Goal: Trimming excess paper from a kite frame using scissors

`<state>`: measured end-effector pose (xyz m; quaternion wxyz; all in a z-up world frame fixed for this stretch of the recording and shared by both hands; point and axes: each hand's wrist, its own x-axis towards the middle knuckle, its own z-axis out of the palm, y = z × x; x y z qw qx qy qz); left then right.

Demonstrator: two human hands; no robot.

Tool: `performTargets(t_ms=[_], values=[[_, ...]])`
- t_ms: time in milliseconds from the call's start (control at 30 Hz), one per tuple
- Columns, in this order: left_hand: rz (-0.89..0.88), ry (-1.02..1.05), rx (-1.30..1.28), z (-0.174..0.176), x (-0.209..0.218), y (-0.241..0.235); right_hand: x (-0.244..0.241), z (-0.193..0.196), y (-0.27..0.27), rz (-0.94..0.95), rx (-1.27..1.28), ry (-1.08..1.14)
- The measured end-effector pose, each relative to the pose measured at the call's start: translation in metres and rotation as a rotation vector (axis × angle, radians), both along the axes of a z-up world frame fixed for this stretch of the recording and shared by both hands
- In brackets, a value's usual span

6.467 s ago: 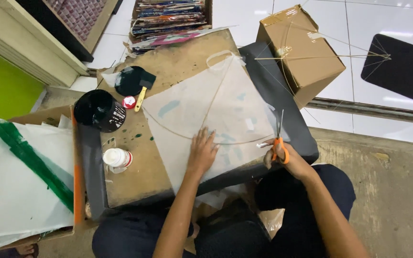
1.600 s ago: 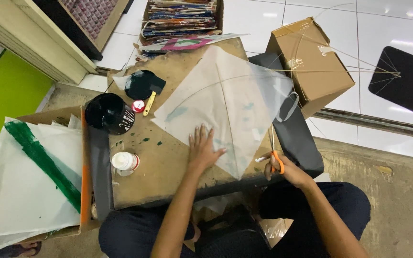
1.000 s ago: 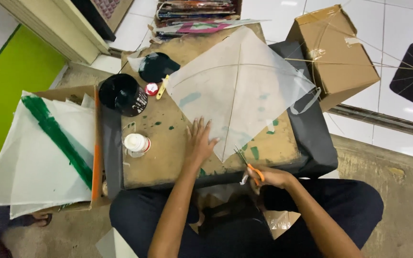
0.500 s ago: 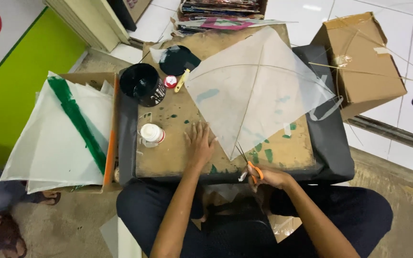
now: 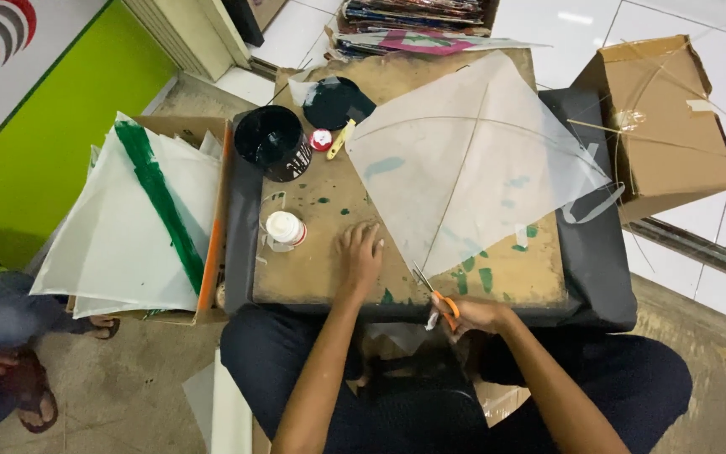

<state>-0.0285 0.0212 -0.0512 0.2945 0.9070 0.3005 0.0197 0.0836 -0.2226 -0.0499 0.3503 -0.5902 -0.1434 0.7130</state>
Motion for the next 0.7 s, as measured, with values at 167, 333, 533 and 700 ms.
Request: performTargets(t_ms=[167,333,533,700], values=[[0.117,-0.066,-0.201,0.021,0.0,-0.015,0.005,-0.025,-0.003,0.005,-0.005,0.045],[0.281,-0.162,-0.539,0.007,0.004,-0.02,0.012,-0.055,-0.014,-0.016,0.013,0.143],[0.282,-0.133,-0.622,0.001,0.009,-0.023,0.009,-0.048,-0.014,-0.02,0.023,0.165],[0.183,-0.056,-0.403,0.066,0.016,-0.024,0.011,-0.032,-0.008,-0.014,0.085,0.153]])
